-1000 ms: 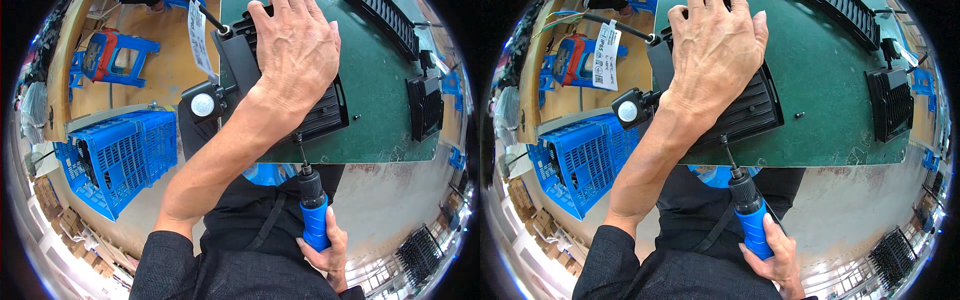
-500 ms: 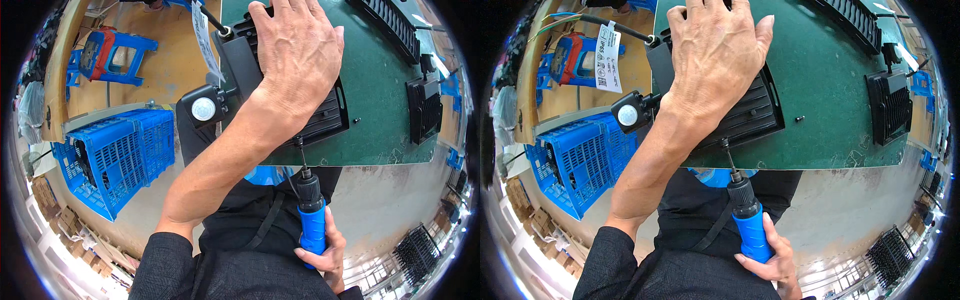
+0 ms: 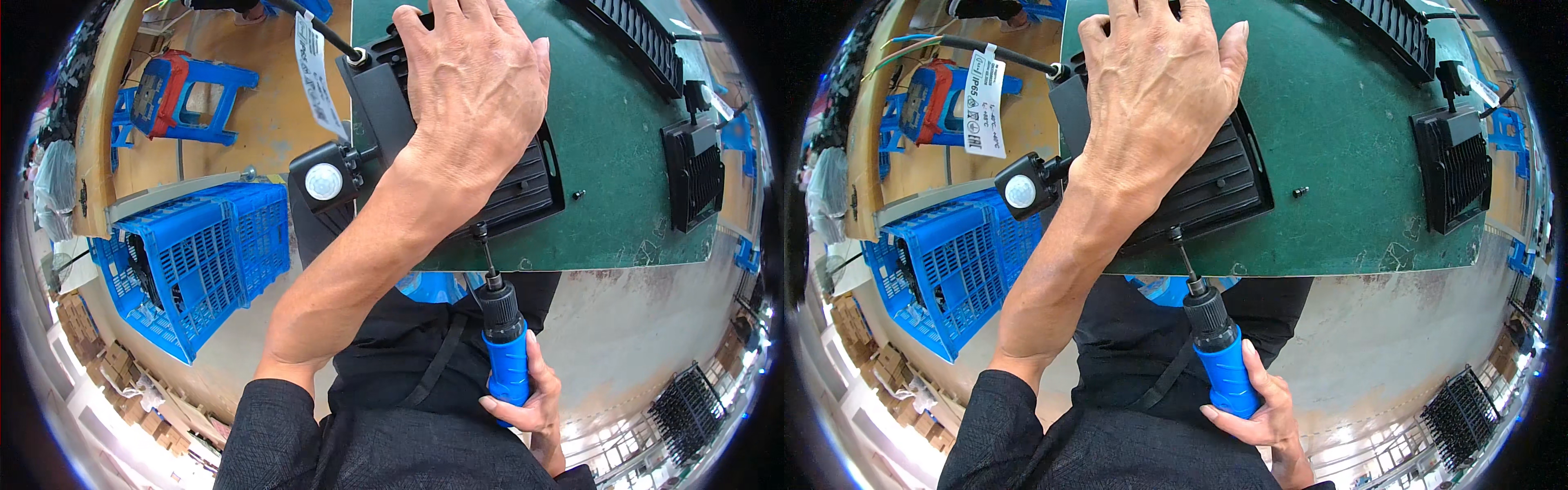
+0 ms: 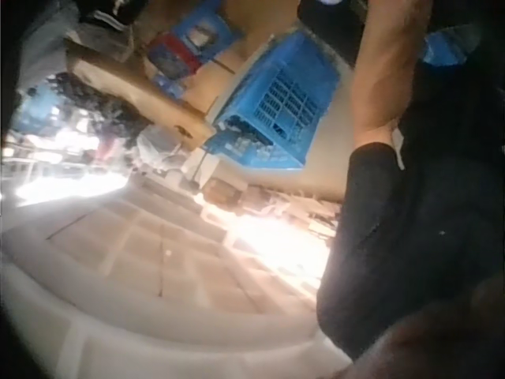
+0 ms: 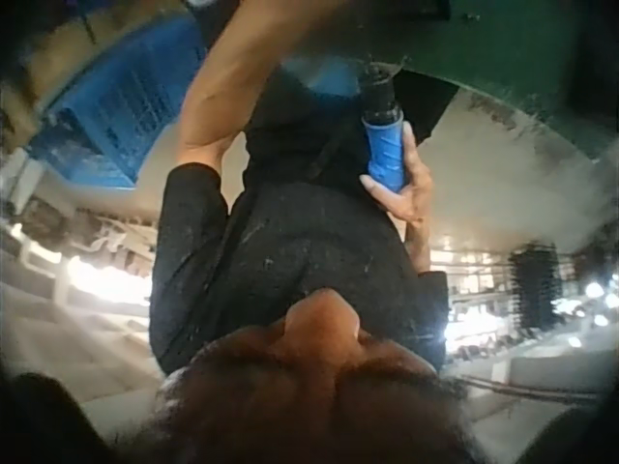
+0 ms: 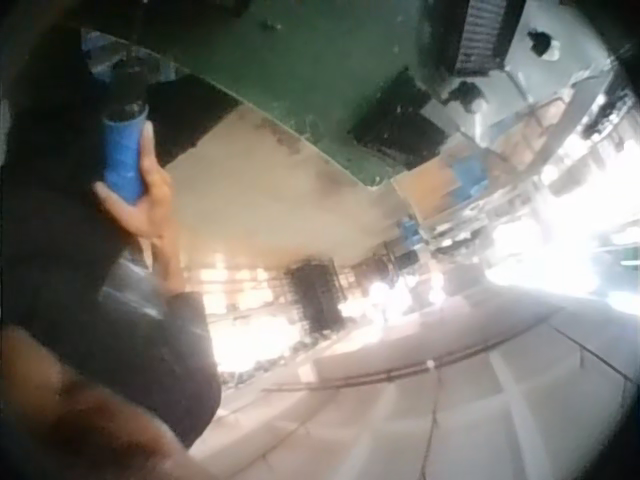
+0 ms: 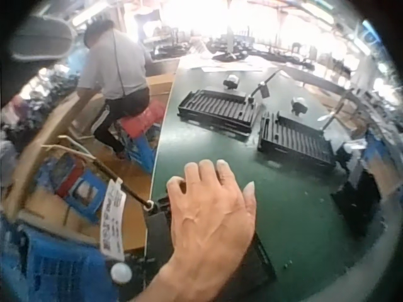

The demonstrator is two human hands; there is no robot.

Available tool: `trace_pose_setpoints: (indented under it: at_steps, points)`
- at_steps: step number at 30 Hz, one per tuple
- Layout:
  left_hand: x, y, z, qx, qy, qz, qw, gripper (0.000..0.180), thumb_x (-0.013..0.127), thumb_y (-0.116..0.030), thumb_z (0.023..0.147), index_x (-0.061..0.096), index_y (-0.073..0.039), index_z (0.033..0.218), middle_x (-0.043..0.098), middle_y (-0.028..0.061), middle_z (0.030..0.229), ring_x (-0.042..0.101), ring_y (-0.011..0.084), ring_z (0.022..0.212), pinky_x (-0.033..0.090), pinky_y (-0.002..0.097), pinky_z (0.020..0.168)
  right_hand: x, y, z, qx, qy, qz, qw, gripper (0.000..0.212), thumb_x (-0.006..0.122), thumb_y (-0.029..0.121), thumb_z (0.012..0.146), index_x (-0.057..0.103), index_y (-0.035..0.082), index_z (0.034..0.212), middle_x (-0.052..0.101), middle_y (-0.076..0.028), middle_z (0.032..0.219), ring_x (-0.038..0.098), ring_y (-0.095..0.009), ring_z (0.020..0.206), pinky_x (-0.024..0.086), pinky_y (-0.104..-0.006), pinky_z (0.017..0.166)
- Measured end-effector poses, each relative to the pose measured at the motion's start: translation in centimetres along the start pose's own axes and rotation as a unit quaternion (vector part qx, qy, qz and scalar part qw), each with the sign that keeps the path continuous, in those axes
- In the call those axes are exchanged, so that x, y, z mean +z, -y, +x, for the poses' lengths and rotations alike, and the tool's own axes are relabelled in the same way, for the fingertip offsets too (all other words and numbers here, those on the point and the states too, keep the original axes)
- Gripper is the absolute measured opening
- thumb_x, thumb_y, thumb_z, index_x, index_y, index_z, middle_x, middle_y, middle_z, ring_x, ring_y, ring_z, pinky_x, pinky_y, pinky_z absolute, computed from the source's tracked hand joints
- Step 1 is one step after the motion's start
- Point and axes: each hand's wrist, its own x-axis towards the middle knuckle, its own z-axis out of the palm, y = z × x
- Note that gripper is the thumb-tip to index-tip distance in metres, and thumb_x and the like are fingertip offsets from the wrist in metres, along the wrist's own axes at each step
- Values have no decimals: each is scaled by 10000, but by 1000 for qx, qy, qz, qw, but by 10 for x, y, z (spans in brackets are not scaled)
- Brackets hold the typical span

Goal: Use an electric screwdriver to attach covers and sensors to floodlight housings on an assembly line.

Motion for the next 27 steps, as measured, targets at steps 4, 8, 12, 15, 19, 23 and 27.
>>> trace_pose_setpoints:
  at_steps: [4,8,12,15,19,23,27]
  points:
    - [0,3,0,0,7,6,1000,443,603,-379,965,672,27,1127,611,131,987,566,279,995,428,439,903,-5,5,1,32,8,63,997,1078,910,56,690,324,-32,1591,753,-180,997,733,-188,815,570,-318,761]
    - [1,1,0,6,1,24,1000,441,604,-377,964,675,27,1126,612,132,985,569,280,990,428,439,902,-9,5,-1,47,19,56,997,1077,909,59,697,319,-33,1594,752,-171,1015,730,-182,832,568,-319,775]
    - [-1,0,0,5,-2,-1,1000,443,605,-376,963,676,29,1129,613,135,984,569,282,989,428,439,902,-4,9,-1,39,8,43,998,1073,907,61,703,320,-23,1597,752,-166,1026,727,-176,843,566,-317,786]
    - [-1,3,0,-2,24,5,1000,441,604,-372,964,676,30,1131,612,136,986,568,283,993,429,439,902,-6,4,-2,54,9,55,997,1069,907,67,707,323,-15,1598,752,-166,1018,728,-177,838,567,-317,787]
    - [0,2,0,10,-4,6,1000,445,598,-373,970,676,33,1136,612,139,993,567,283,997,426,438,904,-7,7,4,13,9,14,1000,1060,905,73,716,322,-20,1597,749,-162,1004,723,-175,823,567,-319,777]
    - [-3,2,2,4,0,-13,1000,399,639,-288,922,679,44,1141,620,158,974,580,313,967,446,448,886,3,22,3,12,7,-26,1000,1075,903,59,718,296,-34,1601,737,-160,1046,711,-165,854,571,-330,777]
    - [12,9,-5,9,-14,-23,1000,427,626,-404,977,692,-9,1125,618,171,1012,565,319,979,423,489,855,0,19,-3,163,2,230,959,1086,887,78,734,262,-29,1615,698,-167,1191,673,-144,944,546,-309,846]
